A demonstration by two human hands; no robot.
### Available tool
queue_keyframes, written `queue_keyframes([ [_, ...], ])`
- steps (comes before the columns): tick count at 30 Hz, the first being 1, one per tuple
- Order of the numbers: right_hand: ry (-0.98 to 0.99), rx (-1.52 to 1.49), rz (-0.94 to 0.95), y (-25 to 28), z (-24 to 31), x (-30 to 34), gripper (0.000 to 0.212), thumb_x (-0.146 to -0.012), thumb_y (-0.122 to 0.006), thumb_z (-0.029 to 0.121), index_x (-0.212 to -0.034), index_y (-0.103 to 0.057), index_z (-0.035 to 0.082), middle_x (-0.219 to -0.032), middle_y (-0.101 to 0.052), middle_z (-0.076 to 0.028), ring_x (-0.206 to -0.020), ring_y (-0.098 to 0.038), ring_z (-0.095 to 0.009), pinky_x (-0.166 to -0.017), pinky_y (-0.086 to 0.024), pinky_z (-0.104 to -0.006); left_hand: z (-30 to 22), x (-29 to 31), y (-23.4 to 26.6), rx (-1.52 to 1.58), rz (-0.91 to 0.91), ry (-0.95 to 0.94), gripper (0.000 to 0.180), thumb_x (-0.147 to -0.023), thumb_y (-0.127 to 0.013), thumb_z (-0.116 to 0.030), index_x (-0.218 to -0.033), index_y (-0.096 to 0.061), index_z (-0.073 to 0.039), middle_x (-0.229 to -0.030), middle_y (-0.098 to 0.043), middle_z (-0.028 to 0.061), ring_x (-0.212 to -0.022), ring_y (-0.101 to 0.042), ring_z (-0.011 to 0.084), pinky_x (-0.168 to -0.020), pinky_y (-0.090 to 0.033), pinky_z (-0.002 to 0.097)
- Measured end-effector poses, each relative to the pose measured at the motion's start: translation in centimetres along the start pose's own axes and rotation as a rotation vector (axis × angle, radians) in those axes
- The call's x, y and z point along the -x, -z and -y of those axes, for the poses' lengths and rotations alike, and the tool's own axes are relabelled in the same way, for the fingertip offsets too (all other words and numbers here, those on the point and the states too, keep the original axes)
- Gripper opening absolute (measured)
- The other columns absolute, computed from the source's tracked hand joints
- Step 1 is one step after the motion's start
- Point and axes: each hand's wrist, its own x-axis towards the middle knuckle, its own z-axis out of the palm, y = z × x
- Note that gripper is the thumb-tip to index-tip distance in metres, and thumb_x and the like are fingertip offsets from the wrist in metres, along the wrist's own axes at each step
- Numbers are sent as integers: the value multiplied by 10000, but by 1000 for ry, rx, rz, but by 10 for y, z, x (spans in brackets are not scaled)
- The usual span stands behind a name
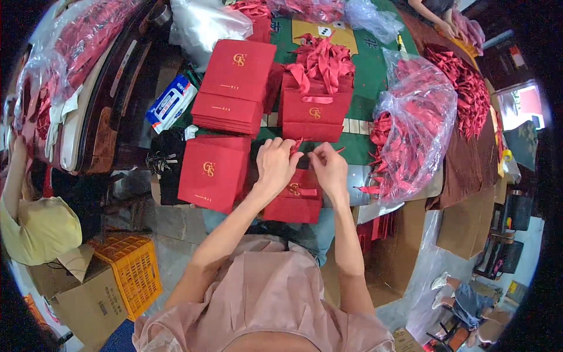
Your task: The person attaches ribbon handles to small gift bags by threading the ribbon strips through holes and tying them by hand.
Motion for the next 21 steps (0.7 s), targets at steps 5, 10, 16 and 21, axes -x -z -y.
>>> queue_keyframes([
  [5,12,-363,-58,-5,-13,-1,146,-906,-697,128,-987,-667,10,-842,-718,-132,-754,-702,-200,-692,-533,-318,-5,0,3,174,39,70,110,-814,-748,-166,-873,-725,-76,-748,-635,88,-761,-582,288,-692,-472,407],
  [10,-46,-528,31,-4,-6,-3,185,-912,-688,102,-1055,-722,-10,-884,-735,-69,-788,-653,-99,-730,-519,-270,-12,5,14,237,48,62,86,-822,-743,-153,-877,-728,-89,-757,-637,91,-744,-568,292,-679,-463,399],
  [16,-44,-607,59,-6,-15,-2,178,-927,-681,108,-1055,-720,-9,-920,-733,-49,-823,-640,-88,-762,-513,-259,-16,8,13,284,44,59,63,-837,-726,-125,-889,-727,-90,-797,-639,99,-764,-571,305,-695,-469,408],
  [21,-75,-647,121,-2,-17,-3,171,-935,-674,107,-1056,-717,-6,-951,-726,-42,-858,-633,-87,-790,-505,-255,-17,9,11,288,25,56,73,-832,-731,-119,-900,-732,-92,-824,-652,105,-777,-579,306,-699,-477,401],
])
